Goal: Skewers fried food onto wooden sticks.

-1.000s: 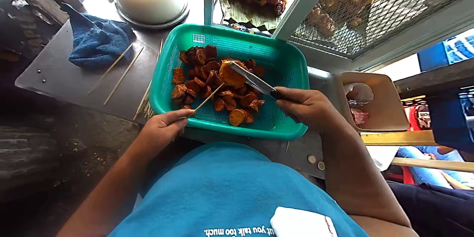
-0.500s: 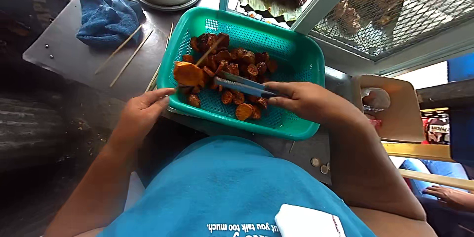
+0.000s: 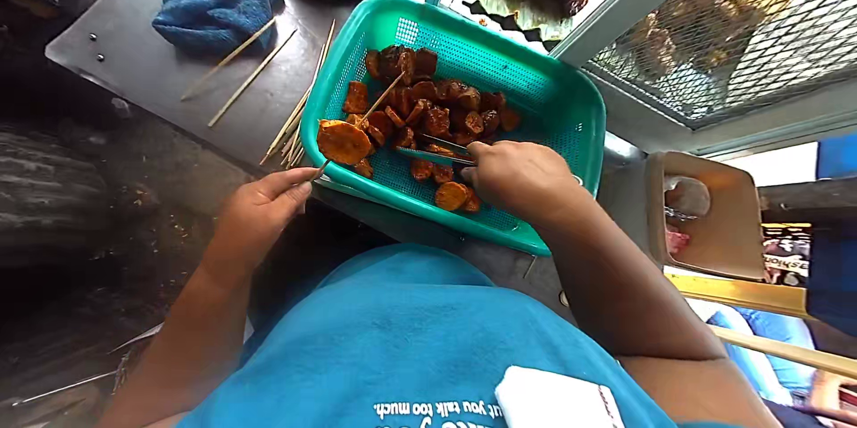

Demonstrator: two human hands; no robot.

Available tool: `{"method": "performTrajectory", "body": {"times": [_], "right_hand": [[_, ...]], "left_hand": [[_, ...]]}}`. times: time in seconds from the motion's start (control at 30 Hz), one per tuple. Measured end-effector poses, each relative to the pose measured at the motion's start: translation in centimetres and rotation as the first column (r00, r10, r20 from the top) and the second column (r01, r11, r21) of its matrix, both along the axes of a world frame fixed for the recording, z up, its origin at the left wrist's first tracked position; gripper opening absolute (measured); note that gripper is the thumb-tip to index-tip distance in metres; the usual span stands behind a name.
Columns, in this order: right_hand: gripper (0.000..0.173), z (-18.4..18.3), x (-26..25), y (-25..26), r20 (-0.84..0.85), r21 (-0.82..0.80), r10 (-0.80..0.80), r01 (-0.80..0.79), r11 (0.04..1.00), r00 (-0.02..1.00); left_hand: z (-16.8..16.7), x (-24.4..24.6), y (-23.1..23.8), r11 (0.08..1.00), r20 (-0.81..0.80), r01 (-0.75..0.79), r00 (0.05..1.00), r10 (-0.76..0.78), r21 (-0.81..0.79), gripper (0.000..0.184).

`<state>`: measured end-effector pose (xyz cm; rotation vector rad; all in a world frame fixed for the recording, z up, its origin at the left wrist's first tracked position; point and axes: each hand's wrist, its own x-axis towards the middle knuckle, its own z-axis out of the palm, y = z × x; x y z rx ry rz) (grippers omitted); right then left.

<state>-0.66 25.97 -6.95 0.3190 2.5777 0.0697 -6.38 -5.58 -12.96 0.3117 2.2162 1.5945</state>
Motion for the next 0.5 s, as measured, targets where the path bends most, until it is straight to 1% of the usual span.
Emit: {"method": "performTrajectory", "body": {"times": [0.07, 0.13, 0.2, 0.3, 0.33, 0.4, 0.5], "right_hand": [[0.038, -1.3, -0.8, -0.5, -0.005, -0.03, -0.009, 0.009, 1.0, 1.0], [0.032, -2.5, -0.7, -0.3, -0.044, -0.06, 0.005, -0.007, 0.998, 0.999], [0.027, -2.7, 0.4, 0.6, -0.106, -0.09, 0.075, -0.085, 0.992, 0.992], [0.032, -2.0, 3.1, 2.0, -0.173, -0.105, 0.207, -0.227, 0.968, 0.963], [0.035, -1.6, 3.7, 2.2, -0.159, -0.098, 0.214, -0.231, 0.968, 0.964], [0.043, -0.8, 3.8, 2.4, -0.148, -0.108, 0.161, -0.178, 0.978, 0.976], [0.039, -1.0, 2.0, 1.5, -0.243, -0.094, 0.071, -0.096, 0.991, 0.968]], "left_hand": [[-0.1, 0.2, -0.3, 1.0, -0.007, -0.009, 1.0, 0.009, 0.008, 0.027], [-0.4, 0.4, -0.8, 1.0, -0.018, -0.022, 1.0, 0.023, 0.021, 0.027], [-0.6, 0.5, -1.6, 0.998, -0.02, -0.053, 0.998, 0.053, 0.024, 0.027], [-0.6, 0.9, -2.5, 0.995, -0.008, -0.098, 0.995, 0.098, 0.021, 0.028], [-0.6, 1.0, -2.7, 0.993, -0.003, -0.111, 0.994, 0.111, 0.027, 0.028], [-0.7, 1.2, -2.9, 0.992, 0.003, -0.124, 0.992, 0.124, 0.031, 0.028], [-0.6, 1.4, -2.4, 0.994, 0.013, -0.108, 0.994, 0.107, 0.033, 0.027]]}}
